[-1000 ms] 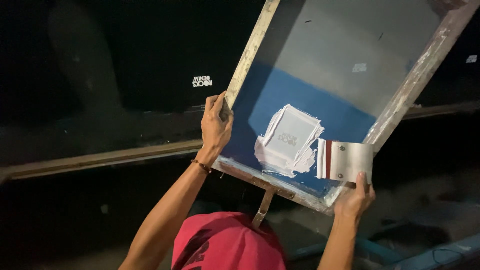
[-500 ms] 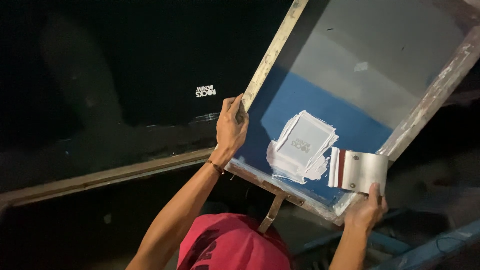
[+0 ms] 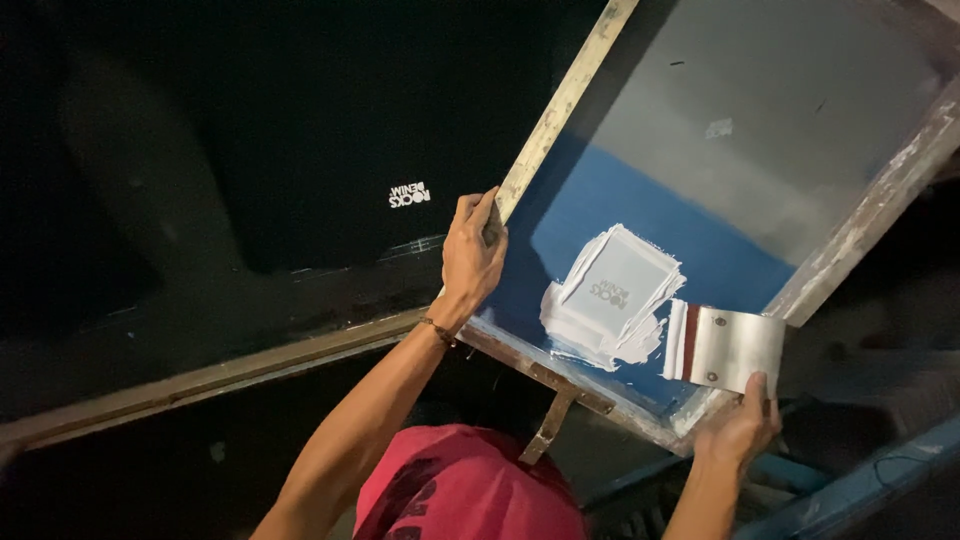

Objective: Applying ink to a screen and using a squeegee to spread it across a design for printing

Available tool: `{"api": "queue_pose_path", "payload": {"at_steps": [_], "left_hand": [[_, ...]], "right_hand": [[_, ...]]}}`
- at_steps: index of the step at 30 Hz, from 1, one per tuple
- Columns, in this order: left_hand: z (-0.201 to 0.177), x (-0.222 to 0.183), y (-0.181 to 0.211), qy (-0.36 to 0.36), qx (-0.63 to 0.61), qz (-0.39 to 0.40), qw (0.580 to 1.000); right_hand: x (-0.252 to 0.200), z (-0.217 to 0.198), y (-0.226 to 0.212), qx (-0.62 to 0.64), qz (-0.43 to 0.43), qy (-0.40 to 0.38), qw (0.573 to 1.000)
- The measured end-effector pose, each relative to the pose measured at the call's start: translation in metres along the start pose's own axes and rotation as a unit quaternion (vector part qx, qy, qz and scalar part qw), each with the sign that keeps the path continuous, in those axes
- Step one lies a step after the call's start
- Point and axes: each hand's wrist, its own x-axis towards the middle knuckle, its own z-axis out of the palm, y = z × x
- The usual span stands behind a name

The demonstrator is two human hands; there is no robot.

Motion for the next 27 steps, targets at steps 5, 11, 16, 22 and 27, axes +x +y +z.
{"api": "queue_pose_path", "payload": {"at_steps": [5,11,16,22,27], "left_hand": [[0.005,0.001,-0.006,0.005,-0.002,0.027,1.0],[0.004,0.0,-0.003,0.014,-0.009,0.023,1.0],[0.007,0.0,-0.008,0.009,0.02,0.036,0.999],[0.006,0.004,-0.006,0.003,0.013,0.035,0.999],[0.01,0.002,-0.021,-0.003,0.041,0.036,0.999]], "right_hand": [[0.003,-0.001,0.002,0.005,-0.004,0.011,1.0],[0.006,-0.004,0.008,0.034,0.022,0.027,0.999],[-0.005,0.004,-0.008,0.033,0.027,0.018,0.999],[0.004,-0.003,0.004,0.017,0.029,0.022,0.999],[-0.008,0.014,-0.005,0.055,0.053,0.062,0.995]]}}
